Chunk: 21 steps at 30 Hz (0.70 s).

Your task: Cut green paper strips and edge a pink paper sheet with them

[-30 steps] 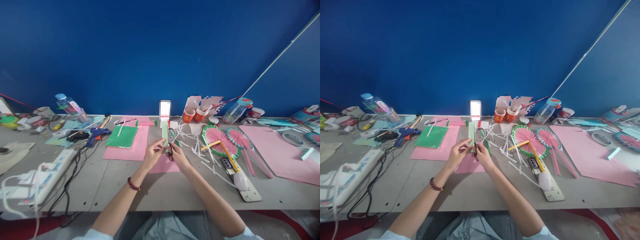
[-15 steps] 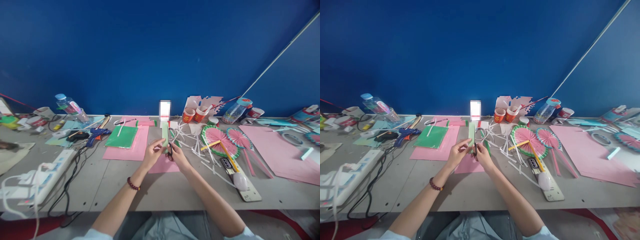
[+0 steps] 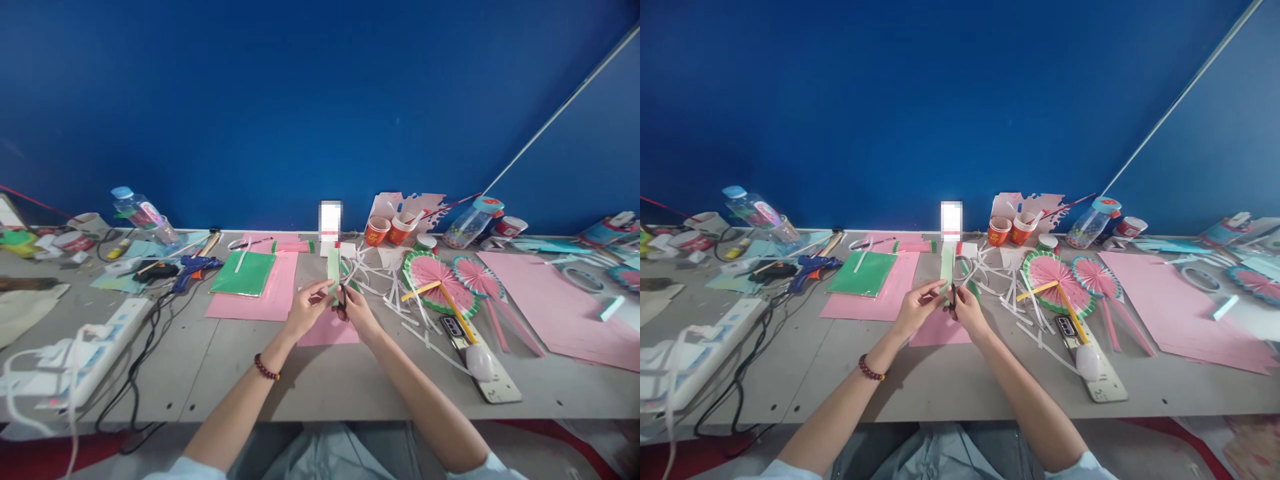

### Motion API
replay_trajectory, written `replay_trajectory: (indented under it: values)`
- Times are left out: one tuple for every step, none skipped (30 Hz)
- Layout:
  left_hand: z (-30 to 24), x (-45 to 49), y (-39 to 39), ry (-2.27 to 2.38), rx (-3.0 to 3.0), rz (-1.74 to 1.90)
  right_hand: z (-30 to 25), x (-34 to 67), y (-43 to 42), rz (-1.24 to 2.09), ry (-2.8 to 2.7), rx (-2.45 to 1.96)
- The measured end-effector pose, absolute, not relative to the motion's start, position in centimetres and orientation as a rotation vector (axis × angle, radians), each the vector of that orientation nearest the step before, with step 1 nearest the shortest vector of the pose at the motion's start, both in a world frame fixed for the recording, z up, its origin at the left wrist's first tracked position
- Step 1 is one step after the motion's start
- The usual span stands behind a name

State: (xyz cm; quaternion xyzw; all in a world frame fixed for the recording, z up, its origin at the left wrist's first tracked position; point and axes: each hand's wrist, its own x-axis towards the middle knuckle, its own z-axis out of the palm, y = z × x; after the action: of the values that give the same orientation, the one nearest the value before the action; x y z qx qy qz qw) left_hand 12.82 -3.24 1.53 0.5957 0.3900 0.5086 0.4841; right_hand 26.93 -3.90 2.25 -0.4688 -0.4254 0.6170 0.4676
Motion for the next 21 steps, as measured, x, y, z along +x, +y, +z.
replay_trajectory:
  values:
    - [1.55,12.81,-3.25,0.942,1.459,1.233,2.11,26.97,-3.84,1.512,-1.05,-1.148]
    - [1.57,12.81,-3.26,0.936,1.466,1.229,1.94,27.0,-3.78,1.511,-1.055,-1.147]
    - [1.6,12.82,-3.26,0.932,1.471,1.227,1.78,27.03,-3.72,1.51,-1.056,-1.147]
    - [1.63,12.83,-3.27,0.928,1.474,1.226,1.63,27.04,-3.66,1.508,-1.053,-1.147]
    - [1.66,12.86,-3.28,0.926,1.475,1.227,1.51,27.05,-3.61,1.507,-1.05,-1.148]
    - [1.67,12.89,-3.29,0.924,1.476,1.228,1.43,27.05,-3.57,1.505,-1.047,-1.151]
    - [1.67,12.93,-3.3,0.923,1.475,1.228,1.39,27.05,-3.55,1.503,-1.044,-1.154]
    - [1.66,12.96,-3.3,0.925,1.472,1.229,1.38,27.05,-3.54,1.501,-1.045,-1.158]
    - [1.63,12.99,-3.29,0.927,1.469,1.229,1.38,27.04,-3.53,1.499,-1.048,-1.163]
    - [1.59,13.0,-3.29,0.93,1.466,1.229,1.4,27.04,-3.53,1.497,-1.054,-1.168]
    - [1.55,13.01,-3.28,0.931,1.464,1.229,1.42,27.04,-3.53,1.496,-1.059,-1.171]
    - [1.51,13.0,-3.26,0.931,1.462,1.227,1.42,27.05,-3.54,1.496,-1.063,-1.173]
    - [1.47,12.99,-3.25,0.932,1.461,1.226,1.41,27.06,-3.53,1.496,-1.065,-1.173]
    - [1.44,12.97,-3.24,0.933,1.461,1.223,1.39,27.07,-3.53,1.495,-1.068,-1.172]
    - [1.43,12.96,-3.24,0.936,1.46,1.221,1.36,27.08,-3.53,1.494,-1.069,-1.172]
    - [1.43,12.94,-3.24,0.939,1.46,1.22,1.32,27.08,-3.53,1.492,-1.071,-1.171]
    - [1.45,12.93,-3.24,0.942,1.461,1.218,1.29,27.09,-3.53,1.489,-1.074,-1.17]
    - [1.48,12.92,-3.25,0.942,1.464,1.217,1.26,27.09,-3.54,1.487,-1.078,-1.17]
    - [1.51,12.92,-3.27,0.942,1.468,1.215,1.25,27.1,-3.55,1.486,-1.081,-1.168]
    - [1.53,12.92,-3.28,0.942,1.473,1.215,1.25,27.1,-3.56,1.484,-1.083,-1.166]
    - [1.55,12.92,-3.29,0.943,1.477,1.215,1.26,27.1,-3.57,1.483,-1.081,-1.165]
